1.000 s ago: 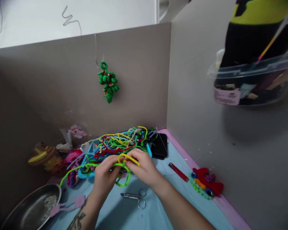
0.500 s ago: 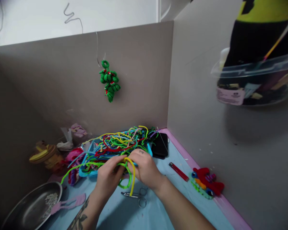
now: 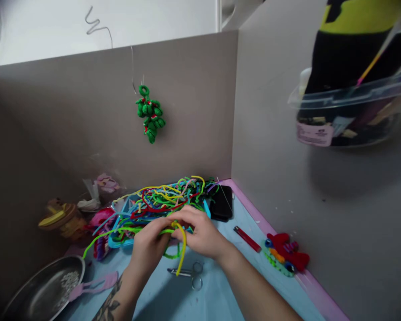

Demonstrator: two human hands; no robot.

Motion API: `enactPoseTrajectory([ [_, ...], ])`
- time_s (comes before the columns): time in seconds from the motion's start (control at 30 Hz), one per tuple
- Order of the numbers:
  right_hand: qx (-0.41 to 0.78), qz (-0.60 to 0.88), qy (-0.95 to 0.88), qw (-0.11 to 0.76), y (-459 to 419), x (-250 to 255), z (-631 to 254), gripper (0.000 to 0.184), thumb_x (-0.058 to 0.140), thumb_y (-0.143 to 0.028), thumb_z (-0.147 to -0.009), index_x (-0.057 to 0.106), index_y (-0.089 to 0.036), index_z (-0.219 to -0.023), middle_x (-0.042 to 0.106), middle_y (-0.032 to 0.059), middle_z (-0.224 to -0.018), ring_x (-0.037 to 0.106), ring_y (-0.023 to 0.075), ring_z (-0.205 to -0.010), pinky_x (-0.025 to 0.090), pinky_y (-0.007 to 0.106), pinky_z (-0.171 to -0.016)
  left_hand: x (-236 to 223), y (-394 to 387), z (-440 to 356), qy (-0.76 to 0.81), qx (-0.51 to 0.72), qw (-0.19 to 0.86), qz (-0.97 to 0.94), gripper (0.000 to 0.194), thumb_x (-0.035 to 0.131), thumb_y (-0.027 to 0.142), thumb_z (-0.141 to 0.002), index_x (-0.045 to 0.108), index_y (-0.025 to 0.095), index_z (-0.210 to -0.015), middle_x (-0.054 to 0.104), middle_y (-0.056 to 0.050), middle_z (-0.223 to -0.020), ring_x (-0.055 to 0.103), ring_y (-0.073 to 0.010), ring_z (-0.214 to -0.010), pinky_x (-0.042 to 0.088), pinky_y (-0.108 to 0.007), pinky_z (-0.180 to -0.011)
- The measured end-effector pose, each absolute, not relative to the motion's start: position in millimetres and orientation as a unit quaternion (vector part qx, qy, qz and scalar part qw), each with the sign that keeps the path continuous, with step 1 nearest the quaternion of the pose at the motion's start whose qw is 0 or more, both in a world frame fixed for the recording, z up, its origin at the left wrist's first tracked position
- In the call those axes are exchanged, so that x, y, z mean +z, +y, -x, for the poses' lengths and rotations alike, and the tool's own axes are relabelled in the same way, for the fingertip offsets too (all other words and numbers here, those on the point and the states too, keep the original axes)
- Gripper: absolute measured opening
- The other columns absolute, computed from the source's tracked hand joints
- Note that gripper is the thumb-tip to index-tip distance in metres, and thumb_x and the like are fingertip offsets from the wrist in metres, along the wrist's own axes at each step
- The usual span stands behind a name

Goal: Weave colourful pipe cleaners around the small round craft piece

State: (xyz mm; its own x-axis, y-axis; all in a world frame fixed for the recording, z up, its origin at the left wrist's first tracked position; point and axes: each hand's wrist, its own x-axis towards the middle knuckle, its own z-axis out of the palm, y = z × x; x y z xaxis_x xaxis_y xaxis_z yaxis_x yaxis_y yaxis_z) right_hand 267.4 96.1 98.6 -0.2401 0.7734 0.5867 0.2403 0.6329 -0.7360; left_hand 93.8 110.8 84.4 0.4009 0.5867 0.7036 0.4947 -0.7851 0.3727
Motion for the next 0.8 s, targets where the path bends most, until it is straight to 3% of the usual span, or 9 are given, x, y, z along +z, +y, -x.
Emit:
enactPoseTrajectory([
  [0.1,0.265,0.335,-0.717,0.55,97,93,-264,0.007,0.062,-0.021,-0.081,0.068,-0.022,-0.084,0.06,0.0016,-0.076,0.057,0.0143,-0.072,0.045,0.026,-0.065,84,109,-97,0.314,0.438,0.06,-0.84,0.026,0.053,0.002,-0.075,0.062,0.019,-0.092,0.069,-0.003,-0.086,0.065,-0.0137,-0.079,0.053,-0.023,-0.073],
  [0.27,0.231,0.386,-0.662,0.6,101,88,-269,0.01,0.059,-0.018,-0.081,0.067,-0.019,-0.076,0.062,0.0026,-0.074,0.058,0.0152,-0.071,0.045,0.027,-0.066,84,113,-87,0.314,0.457,0.01,-0.832,0.021,0.055,0.006,-0.077,0.063,0.018,-0.091,0.07,-0.004,-0.087,0.066,-0.0146,-0.081,0.053,-0.025,-0.075],
  [0.63,0.233,0.394,-0.717,0.526,99,95,-268,0.017,0.053,-0.022,-0.084,0.065,-0.019,-0.072,0.061,0.0036,-0.072,0.057,0.016,-0.071,0.044,0.029,-0.068,86,118,-71,0.31,0.481,-0.097,-0.814,0.027,0.053,0.006,-0.08,0.064,0.021,-0.099,0.069,-0.005,-0.093,0.065,-0.0153,-0.085,0.053,-0.027,-0.078],
  [0.7,0.28,0.394,-0.715,0.505,101,94,-274,0.014,0.061,-0.031,-0.08,0.066,-0.02,-0.087,0.062,0.0051,-0.083,0.058,0.0181,-0.08,0.045,0.031,-0.073,85,119,-70,0.31,0.48,-0.107,-0.814,0.028,0.053,0.005,-0.079,0.064,0.021,-0.1,0.069,-0.006,-0.094,0.065,-0.0158,-0.086,0.053,-0.028,-0.079],
  [0.73,0.318,0.379,-0.71,0.501,101,95,-278,0.033,0.067,-0.039,-0.074,0.063,-0.022,-0.101,0.062,0.007,-0.095,0.058,0.0204,-0.089,0.045,0.033,-0.076,85,120,-70,0.309,0.481,-0.112,-0.813,0.029,0.053,0.004,-0.079,0.063,0.02,-0.101,0.069,-0.006,-0.095,0.064,-0.0161,-0.087,0.052,-0.028,-0.08],
  [0.8,0.403,0.311,-0.687,0.519,101,98,-288,0.086,0.072,-0.061,-0.058,0.042,-0.027,-0.131,0.052,0.0117,-0.123,0.051,0.0265,-0.111,0.045,0.038,-0.083,85,121,-69,0.302,0.483,-0.123,-0.813,0.032,0.054,0.003,-0.078,0.062,0.02,-0.104,0.067,-0.007,-0.099,0.063,-0.0171,-0.091,0.051,-0.03,-0.082],
])
